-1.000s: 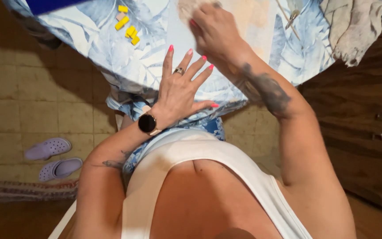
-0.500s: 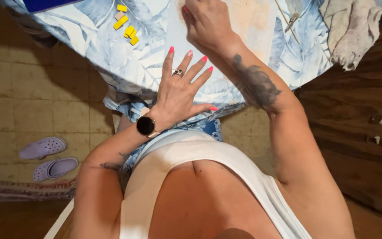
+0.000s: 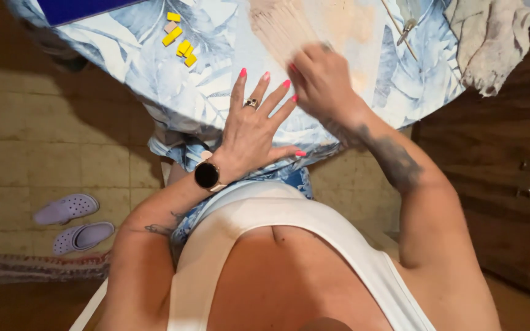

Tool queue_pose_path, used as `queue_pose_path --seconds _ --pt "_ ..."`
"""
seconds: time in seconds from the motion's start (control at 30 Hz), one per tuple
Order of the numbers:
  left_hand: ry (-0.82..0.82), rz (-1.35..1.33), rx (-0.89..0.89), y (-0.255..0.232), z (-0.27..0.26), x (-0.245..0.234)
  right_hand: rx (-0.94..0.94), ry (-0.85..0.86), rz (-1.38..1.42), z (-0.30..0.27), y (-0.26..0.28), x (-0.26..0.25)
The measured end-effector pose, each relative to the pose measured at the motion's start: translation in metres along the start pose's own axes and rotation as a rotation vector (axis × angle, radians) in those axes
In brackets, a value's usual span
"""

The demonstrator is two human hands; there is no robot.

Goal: Decorating a white cylindrical container by gluing small colorful tiles onto its surface to create a mosaic pattern.

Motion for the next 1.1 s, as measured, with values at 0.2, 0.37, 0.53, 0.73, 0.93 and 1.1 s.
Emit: queue_pose_path --seconds 0.2,0.37,0.53,0.73,0.93,1.1 --pt "-0.062 -0.066 0.000 0.000 0.000 -0.009 0.006 -0.037 -0.073 0.066 -0.011 0.023" --pt "-0.059 -0.057 0.004 0.001 -0.001 -0.009 -0.035 0.018 -0.099 -0.019 0.003 -0.007" --pt "-0.036 -0.063 0.036 -0.006 0.004 -0.010 0.069 0.133 -0.067 -0.055 -0.002 -0.020" --pt "-0.139 -0.190 -0.096 0.011 0.022 -0.037 0.207 -0.060 0.562 -0.033 -0.005 -0.042" --pt "-0.257 -0.413 0.017 0.007 0.037 -0.048 0.213 -0.089 0.647 -0.029 -0.002 -0.041" --pt "-0.306 -0.424 0.083 0.004 0.036 -0.046 0.207 -0.092 0.650 -0.031 -0.005 -0.041"
Point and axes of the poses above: each hand's wrist, its own z-axis towards the middle knuckle, its own x-axis out of the palm, y = z × x, the point moved 9 cm from there along z, towards the middle knuckle, and after that the axes turned 4 degrees about y, right-handed, at the moved point
